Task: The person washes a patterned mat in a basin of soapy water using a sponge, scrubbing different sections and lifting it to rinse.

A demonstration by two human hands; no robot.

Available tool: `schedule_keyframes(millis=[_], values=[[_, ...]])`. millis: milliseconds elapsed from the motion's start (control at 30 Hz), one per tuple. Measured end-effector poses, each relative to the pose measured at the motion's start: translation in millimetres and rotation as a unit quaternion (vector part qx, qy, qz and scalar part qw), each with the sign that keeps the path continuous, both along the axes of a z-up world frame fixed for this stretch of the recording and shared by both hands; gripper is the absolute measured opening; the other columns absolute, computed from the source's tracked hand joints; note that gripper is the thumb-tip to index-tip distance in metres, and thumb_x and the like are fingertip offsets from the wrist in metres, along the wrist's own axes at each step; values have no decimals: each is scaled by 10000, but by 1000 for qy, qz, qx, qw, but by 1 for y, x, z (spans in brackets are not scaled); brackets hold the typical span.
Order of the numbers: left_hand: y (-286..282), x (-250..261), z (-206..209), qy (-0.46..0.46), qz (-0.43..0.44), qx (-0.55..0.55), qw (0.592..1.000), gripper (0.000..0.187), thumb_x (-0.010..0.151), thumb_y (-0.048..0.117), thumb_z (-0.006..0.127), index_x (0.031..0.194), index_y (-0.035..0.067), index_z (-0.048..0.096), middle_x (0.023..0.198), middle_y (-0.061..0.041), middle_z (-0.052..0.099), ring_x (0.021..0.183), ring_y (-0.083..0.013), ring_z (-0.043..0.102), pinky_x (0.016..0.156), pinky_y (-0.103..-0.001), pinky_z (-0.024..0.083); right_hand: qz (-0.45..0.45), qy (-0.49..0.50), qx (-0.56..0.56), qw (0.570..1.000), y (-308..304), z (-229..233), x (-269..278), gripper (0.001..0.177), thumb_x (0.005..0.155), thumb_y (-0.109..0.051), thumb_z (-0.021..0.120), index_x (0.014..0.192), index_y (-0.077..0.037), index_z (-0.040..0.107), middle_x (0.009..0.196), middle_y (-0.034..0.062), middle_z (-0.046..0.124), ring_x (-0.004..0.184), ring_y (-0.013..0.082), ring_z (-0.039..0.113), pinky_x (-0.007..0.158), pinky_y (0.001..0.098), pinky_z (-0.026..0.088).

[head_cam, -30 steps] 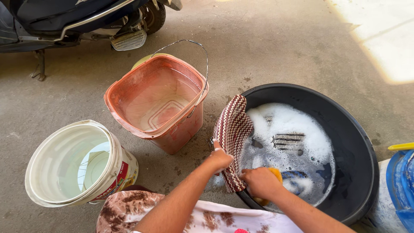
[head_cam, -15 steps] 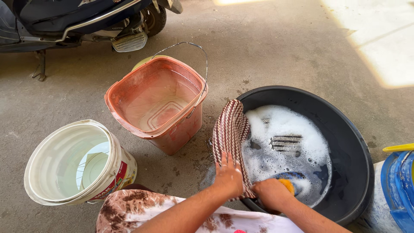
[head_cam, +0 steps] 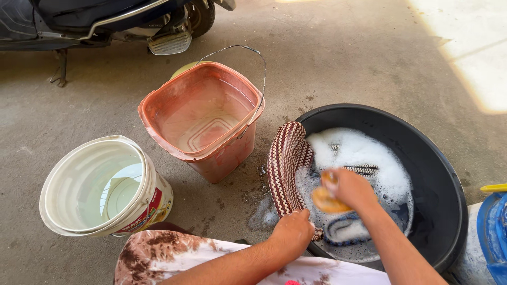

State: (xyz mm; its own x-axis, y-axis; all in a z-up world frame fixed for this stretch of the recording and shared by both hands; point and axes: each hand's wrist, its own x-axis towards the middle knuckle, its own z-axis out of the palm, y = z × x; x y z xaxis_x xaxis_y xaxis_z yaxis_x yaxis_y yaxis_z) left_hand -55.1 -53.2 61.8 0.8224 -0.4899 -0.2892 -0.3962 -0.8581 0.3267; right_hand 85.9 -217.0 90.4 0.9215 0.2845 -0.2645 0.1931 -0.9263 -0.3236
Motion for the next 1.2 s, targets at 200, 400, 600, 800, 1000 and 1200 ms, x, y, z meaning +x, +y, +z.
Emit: schedule_keyframes(millis=[200, 400, 600, 800, 1000, 1200], values=[[-11, -14, -15, -6, -41, 12, 999, 190, 923, 94, 630, 1023, 13, 769, 1105, -196, 709, 1006, -326, 720, 781, -433, 602, 15, -186, 279, 942, 69, 15, -7, 318, 910, -379, 701, 1126, -150, 661, 1021, 81, 710, 861, 285, 723, 742, 398, 565], [-6, -21, -24, 3, -72, -4, 997, 178, 898, 96, 644, 992, 8, 767, 1073, -213, 715, 940, -342, 741, 733, -444, 604, 171, -104, 197, 960, 97, -2, -50, 290, 848, -401, 749, 1042, -185, 754, 997, 32, 688, 926, 244, 686, 806, 418, 516], [8, -8, -25, 42, -58, -34, 997, 209, 864, 61, 643, 1026, -23, 744, 1090, -222, 710, 972, -373, 729, 761, -489, 601, 248, -180, 245, 920, 77, -25, -63, 562, 681, -406, 861, 1121, -79, 735, 1186, 125, 622, 1043, 340, 596, 843, 444, 480], [20, 13, -22, 136, -61, -53, 987, 268, 767, -12, 652, 1009, -9, 766, 1155, -200, 687, 1005, -390, 695, 786, -487, 572, 314, -187, 199, 909, 73, -59, -43, 400, 653, -252, 821, 1022, -105, 765, 1208, 85, 636, 1016, 303, 605, 864, 430, 499], [14, 26, -23, 189, -77, -8, 979, 201, 763, -1, 662, 920, -27, 784, 991, -221, 766, 903, -367, 750, 750, -467, 597, 343, -219, 184, 895, 95, -61, -8, 292, 699, -226, 810, 974, -138, 767, 1131, 65, 648, 937, 284, 635, 801, 430, 512], [9, 33, -34, 217, -92, 10, 972, 198, 753, 4, 677, 908, -36, 792, 937, -217, 771, 851, -363, 744, 720, -464, 587, 327, -197, 95, 919, 125, -48, 37, 266, 799, -346, 804, 989, -163, 766, 1079, 46, 647, 839, 231, 653, 757, 402, 537]])
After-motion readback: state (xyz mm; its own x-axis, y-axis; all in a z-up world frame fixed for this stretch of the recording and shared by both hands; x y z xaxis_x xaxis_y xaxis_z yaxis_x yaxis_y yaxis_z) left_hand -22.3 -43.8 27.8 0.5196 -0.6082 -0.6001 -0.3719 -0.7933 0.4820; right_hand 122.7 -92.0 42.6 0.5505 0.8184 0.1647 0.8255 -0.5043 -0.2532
